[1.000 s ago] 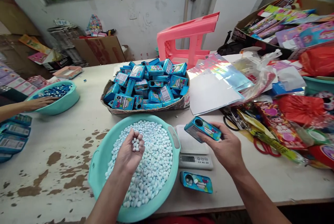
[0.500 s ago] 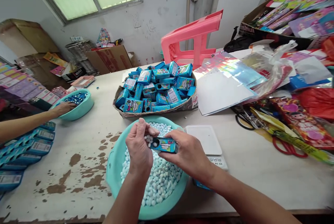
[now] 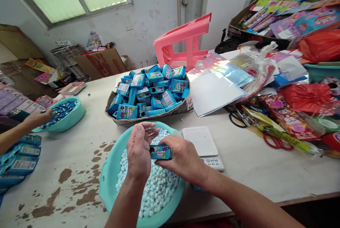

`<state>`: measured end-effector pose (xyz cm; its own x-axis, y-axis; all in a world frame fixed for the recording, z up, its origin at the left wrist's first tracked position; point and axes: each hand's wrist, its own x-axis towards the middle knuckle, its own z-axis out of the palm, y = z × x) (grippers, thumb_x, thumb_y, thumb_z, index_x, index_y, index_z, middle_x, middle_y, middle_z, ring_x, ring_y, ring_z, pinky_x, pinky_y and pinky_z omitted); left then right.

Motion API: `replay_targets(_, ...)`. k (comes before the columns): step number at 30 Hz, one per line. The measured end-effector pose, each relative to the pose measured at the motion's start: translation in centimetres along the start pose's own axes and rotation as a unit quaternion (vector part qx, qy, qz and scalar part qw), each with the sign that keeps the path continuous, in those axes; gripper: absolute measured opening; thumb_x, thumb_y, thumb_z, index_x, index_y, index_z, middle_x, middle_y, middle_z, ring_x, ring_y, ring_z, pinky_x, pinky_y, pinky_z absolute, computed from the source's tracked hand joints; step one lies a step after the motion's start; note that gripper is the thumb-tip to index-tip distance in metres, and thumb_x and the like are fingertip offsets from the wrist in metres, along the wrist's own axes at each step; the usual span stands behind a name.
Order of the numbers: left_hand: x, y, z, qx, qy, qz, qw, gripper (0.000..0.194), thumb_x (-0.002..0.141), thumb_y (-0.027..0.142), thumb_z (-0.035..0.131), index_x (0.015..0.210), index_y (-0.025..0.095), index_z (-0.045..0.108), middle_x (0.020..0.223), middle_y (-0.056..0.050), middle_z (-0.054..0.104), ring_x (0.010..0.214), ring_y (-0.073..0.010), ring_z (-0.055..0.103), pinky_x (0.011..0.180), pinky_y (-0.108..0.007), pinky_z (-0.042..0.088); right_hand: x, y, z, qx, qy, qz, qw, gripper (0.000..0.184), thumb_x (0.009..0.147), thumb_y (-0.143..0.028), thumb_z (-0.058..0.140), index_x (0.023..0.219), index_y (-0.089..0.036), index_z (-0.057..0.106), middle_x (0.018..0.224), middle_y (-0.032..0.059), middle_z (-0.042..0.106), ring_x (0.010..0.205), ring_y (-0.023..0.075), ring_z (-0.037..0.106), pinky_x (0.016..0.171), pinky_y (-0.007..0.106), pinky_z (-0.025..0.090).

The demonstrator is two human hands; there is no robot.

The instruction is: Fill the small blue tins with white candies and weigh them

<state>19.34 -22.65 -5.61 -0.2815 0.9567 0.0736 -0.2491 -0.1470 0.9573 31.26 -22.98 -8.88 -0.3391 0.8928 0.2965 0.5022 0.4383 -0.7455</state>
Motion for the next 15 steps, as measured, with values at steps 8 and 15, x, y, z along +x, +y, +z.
replay_targets(8, 0.3, 0.2, -3.2, 0.046, 0.086, 0.047, 0.994, 0.033, 0.08, 0.05, 0.057, 0.085, 0.018, 0.06, 0.088, -0.004, 0.063, 0.077, -0.0178, 0.063, 0.075, -0.033, 0.052, -2.1, 3.7, -5.3, 0.095, 0.095, 0.091, 0.987, 0.033, 0.068, -0.038, 0.078, 0.094, -0.022, 0.064, 0.085, -0.0012, 0.066, 0.075, 0.0167, 0.062, 0.068, 0.025, 0.047)
replay_targets(15, -4.3, -4.1, -8.5, 0.348, -0.031, -0.197, 0.916, 0.038, 0.074, 0.058, 0.059, 0.078, 0.021, 0.06, 0.085, -0.002, 0.065, 0.087, -0.0219, 0.06, 0.078, -0.029, 0.047, -3.5, 11.3, -5.7, 0.002, 0.165, 0.143, 0.976, 0.033, 0.07, -0.042, 0.075, 0.092, -0.022, 0.064, 0.089, 0.0016, 0.067, 0.08, 0.0208, 0.062, 0.074, 0.032, 0.048)
